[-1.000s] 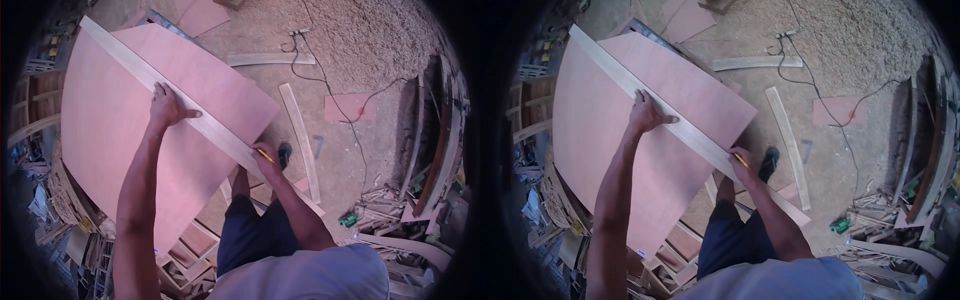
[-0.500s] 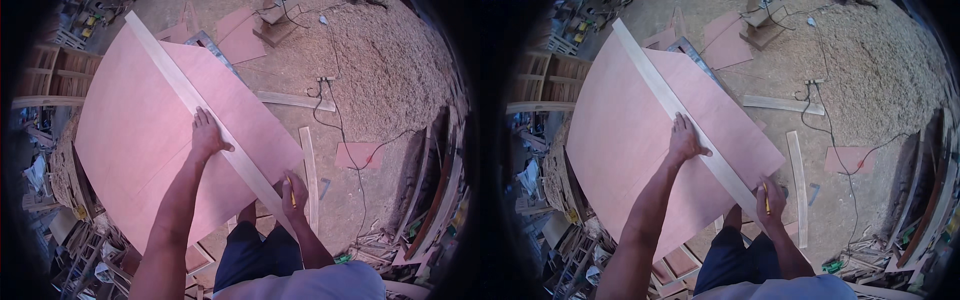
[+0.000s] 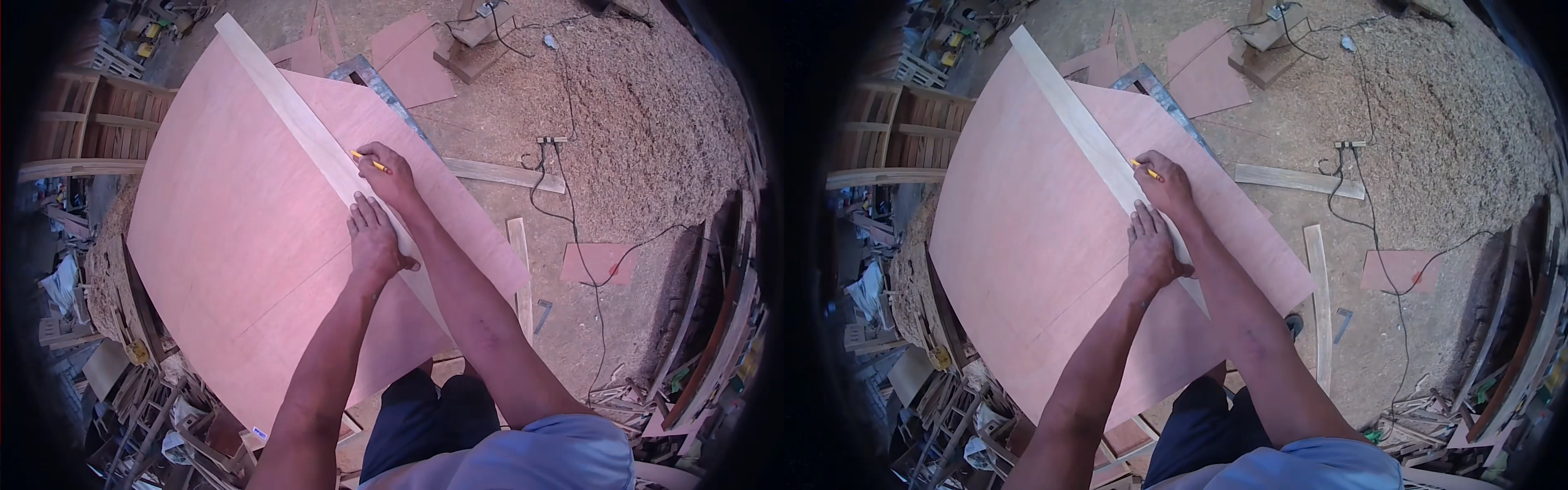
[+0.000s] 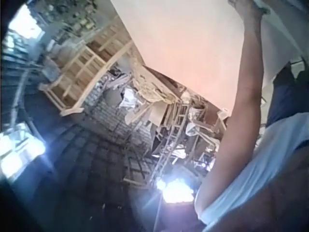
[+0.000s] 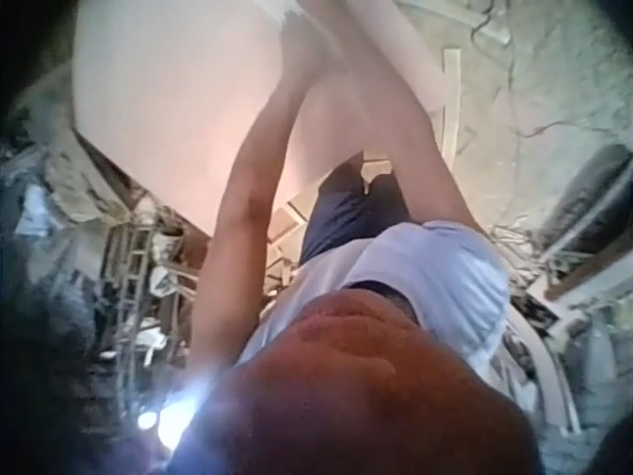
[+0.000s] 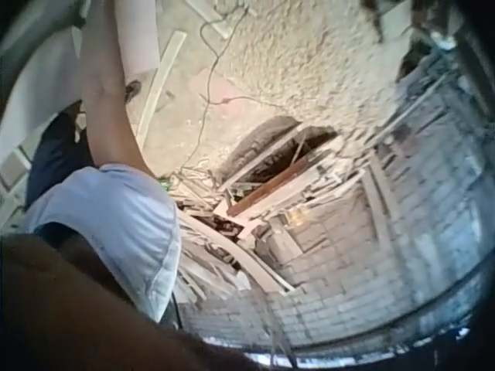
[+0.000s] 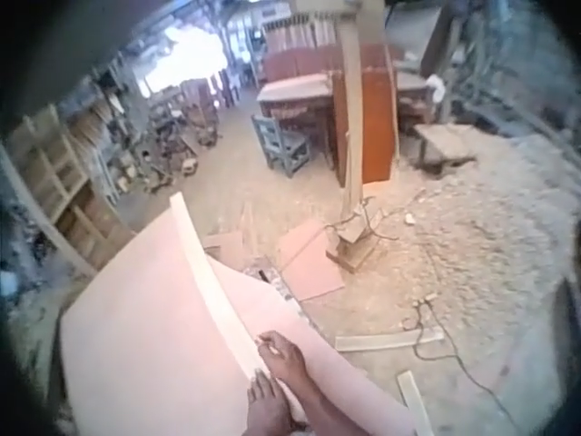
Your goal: Measuring and marking plywood and placing it onto a wooden frame.
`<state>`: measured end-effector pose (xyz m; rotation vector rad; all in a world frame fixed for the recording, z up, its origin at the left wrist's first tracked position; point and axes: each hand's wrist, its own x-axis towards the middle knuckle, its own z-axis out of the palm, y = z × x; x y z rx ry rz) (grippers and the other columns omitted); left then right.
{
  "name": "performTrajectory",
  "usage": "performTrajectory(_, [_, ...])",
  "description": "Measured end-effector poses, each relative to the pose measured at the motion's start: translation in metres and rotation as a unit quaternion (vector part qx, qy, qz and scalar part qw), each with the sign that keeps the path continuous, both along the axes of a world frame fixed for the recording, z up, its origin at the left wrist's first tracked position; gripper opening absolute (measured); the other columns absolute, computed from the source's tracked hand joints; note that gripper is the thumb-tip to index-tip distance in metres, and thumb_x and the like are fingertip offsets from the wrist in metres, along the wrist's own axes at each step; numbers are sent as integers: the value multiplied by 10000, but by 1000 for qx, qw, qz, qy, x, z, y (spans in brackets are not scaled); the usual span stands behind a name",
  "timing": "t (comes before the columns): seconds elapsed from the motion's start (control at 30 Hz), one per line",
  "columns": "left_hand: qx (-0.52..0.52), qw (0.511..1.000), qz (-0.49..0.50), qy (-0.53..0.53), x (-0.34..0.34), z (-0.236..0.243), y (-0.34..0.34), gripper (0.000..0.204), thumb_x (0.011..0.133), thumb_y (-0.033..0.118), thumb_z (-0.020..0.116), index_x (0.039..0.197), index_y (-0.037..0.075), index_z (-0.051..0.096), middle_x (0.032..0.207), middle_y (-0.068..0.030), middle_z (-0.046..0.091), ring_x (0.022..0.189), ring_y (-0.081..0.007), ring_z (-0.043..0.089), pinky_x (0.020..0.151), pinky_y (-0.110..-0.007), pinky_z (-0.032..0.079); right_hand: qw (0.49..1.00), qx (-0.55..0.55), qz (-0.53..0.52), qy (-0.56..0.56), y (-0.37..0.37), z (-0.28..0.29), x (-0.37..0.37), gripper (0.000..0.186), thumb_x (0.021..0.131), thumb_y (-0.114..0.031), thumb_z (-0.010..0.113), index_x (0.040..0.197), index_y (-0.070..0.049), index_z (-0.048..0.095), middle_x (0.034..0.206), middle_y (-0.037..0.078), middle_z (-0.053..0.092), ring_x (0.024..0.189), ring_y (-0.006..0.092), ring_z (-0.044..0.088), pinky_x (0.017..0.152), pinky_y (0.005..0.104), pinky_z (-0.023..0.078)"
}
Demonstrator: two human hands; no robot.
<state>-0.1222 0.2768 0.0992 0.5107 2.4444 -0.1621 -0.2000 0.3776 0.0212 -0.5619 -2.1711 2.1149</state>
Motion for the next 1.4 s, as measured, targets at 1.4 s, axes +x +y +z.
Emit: performTrajectory(1.4, [160, 982, -23, 99, 25, -55, -46, 1589, 614, 576, 1029, 1714, -34, 58, 1703, -478, 19, 1594, -628, 75, 1290, -664, 215, 967, 99, -92, -216, 16, -8, 468, 286, 1020, -259, 689, 1237, -94, 774, 1131, 166, 796, 1032, 386, 757, 895, 465, 592])
